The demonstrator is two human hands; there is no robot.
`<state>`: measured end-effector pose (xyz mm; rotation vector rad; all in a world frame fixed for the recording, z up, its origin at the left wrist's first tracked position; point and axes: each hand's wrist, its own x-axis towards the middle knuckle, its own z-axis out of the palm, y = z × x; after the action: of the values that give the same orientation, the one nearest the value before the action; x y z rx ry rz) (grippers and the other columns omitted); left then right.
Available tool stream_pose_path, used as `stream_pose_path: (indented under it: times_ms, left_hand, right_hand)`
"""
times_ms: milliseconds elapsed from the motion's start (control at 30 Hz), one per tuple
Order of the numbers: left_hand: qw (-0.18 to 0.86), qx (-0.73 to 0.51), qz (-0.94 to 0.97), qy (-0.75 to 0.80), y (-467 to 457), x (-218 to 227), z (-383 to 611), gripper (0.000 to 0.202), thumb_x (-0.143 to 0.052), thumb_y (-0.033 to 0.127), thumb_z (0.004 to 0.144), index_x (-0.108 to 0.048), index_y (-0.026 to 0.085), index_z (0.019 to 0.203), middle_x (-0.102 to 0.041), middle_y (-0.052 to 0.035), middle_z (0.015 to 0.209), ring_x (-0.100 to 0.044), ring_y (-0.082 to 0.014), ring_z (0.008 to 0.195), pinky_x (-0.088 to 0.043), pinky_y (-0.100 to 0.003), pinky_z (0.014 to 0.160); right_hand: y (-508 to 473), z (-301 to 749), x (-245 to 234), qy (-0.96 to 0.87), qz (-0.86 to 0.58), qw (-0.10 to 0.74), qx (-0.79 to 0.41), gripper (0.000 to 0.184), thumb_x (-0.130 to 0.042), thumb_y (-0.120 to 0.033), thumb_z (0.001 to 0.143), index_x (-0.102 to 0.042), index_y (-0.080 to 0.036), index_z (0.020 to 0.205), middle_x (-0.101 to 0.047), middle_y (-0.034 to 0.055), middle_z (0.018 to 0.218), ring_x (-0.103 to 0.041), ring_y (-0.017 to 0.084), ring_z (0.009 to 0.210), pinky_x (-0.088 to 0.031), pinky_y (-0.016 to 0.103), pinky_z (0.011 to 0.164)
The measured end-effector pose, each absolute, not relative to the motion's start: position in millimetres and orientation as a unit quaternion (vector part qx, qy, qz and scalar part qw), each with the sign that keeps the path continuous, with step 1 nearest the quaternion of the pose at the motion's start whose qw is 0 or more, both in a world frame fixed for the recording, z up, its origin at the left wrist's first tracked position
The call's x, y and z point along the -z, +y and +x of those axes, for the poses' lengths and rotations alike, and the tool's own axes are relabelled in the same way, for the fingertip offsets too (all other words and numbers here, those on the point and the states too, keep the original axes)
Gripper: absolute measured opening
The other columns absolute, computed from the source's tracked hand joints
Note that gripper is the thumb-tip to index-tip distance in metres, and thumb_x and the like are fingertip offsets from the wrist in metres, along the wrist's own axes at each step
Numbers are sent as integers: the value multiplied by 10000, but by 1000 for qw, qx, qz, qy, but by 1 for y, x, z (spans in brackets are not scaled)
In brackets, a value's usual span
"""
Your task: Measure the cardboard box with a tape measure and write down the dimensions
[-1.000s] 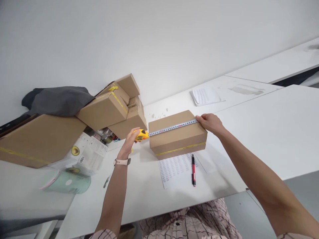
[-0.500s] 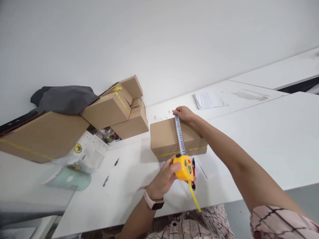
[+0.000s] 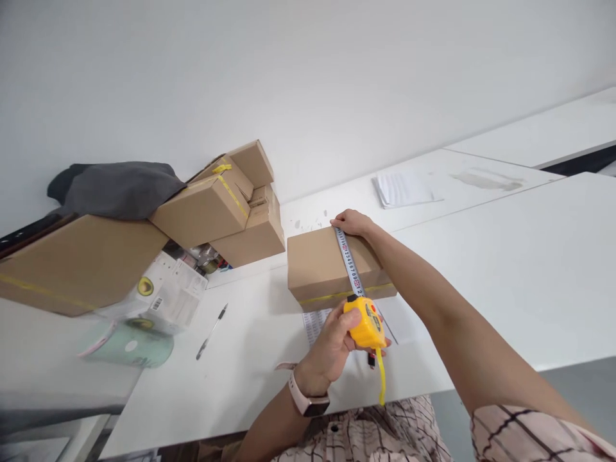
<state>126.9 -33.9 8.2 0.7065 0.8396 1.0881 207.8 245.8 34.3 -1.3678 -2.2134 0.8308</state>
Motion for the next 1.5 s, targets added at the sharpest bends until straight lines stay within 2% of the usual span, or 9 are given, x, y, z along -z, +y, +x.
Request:
stream_pose_path:
  times_ms: [267, 400, 500, 633, 767, 900, 1100, 1300, 1500]
  left_hand:
    - [712, -503, 314, 377, -38, -6, 128, 635, -817, 574, 666, -570, 161, 1080, -665, -56, 960, -724, -225, 725, -616, -365, 659]
    - [644, -547, 367, 389, -66, -1, 97, 714, -908, 506, 626, -572, 188, 1170, -665, -47, 985, -693, -205, 819, -590, -314, 729]
    - [544, -575, 395, 467, -88, 13, 62, 858, -922, 466, 651, -490, 224, 1352, -680, -55, 1022, -670, -196, 845, -573, -297, 740]
    - [459, -607, 382, 524, -85, 35, 28, 793, -875, 504, 709, -496, 234, 1351, -670, -53, 1045, -667, -215, 916, -571, -311, 777]
    - [469, -606, 412, 493, -55, 35, 12, 621, -860, 499, 717, -579, 220, 1194, -641, -32, 1012, -669, -203, 884, -569, -325, 786]
    - [460, -613, 435, 473, -22, 2, -7, 583, -837, 490, 731, -565, 228, 1175, -644, -32, 1048, -677, -185, 825, -577, -331, 758]
    - [431, -625, 460, 460, 6, -49, -13, 612, -828, 496, 708, -565, 217, 1186, -650, -43, 1050, -658, -162, 779, -570, -294, 699]
    - [533, -558, 487, 408, -17, -30, 45, 610, -885, 437, 685, -573, 222, 1163, -636, -6, 921, -603, -130, 714, -539, -253, 646]
    - [659, -506, 400, 387, -30, 9, 91, 632, -924, 446, 600, -571, 197, 1062, -690, -65, 1091, -641, -175, 894, -537, -279, 757]
  right_hand:
    - [240, 206, -45, -785, -464, 214, -350, 467, -616, -650, 866, -721, -198, 821, -739, 86, 871, -645, 230, 795, -498, 333, 717]
    - [238, 250, -49, -703, -403, 402, -427, 567, -496, -713, 929, -727, -236, 1129, -730, 116, 1192, -668, 238, 1048, -531, 358, 915]
    - [217, 302, -30, -615, -470, 504, -383, 685, -436, -767, 932, -726, -191, 1164, -725, 159, 1111, -660, 256, 1052, -505, 394, 970]
    - [167, 343, 18, -634, -531, 422, -371, 760, -309, -786, 952, -680, -223, 1304, -725, 143, 951, -668, 279, 922, -520, 430, 903]
    - [133, 332, 32, -699, -508, 373, -339, 689, -380, -731, 958, -509, -333, 1505, -737, 74, 1068, -691, 271, 900, -552, 434, 867]
    - [144, 307, -7, -716, -510, 388, -277, 637, -549, -718, 879, -624, -330, 1379, -728, 53, 1024, -676, 264, 892, -542, 380, 764]
    - [206, 271, -46, -733, -536, 406, -99, 445, -501, -591, 912, -720, -215, 819, -682, 148, 1079, -623, 325, 1051, -488, 443, 858]
    - [236, 247, -43, -777, -528, 333, -81, 427, -328, -435, 999, -659, -212, 845, -715, 153, 950, -627, 302, 906, -448, 409, 771]
    - [234, 249, -40, -787, -514, 339, -26, 429, -313, -413, 1017, -694, -226, 954, -741, 130, 953, -629, 308, 905, -424, 405, 764]
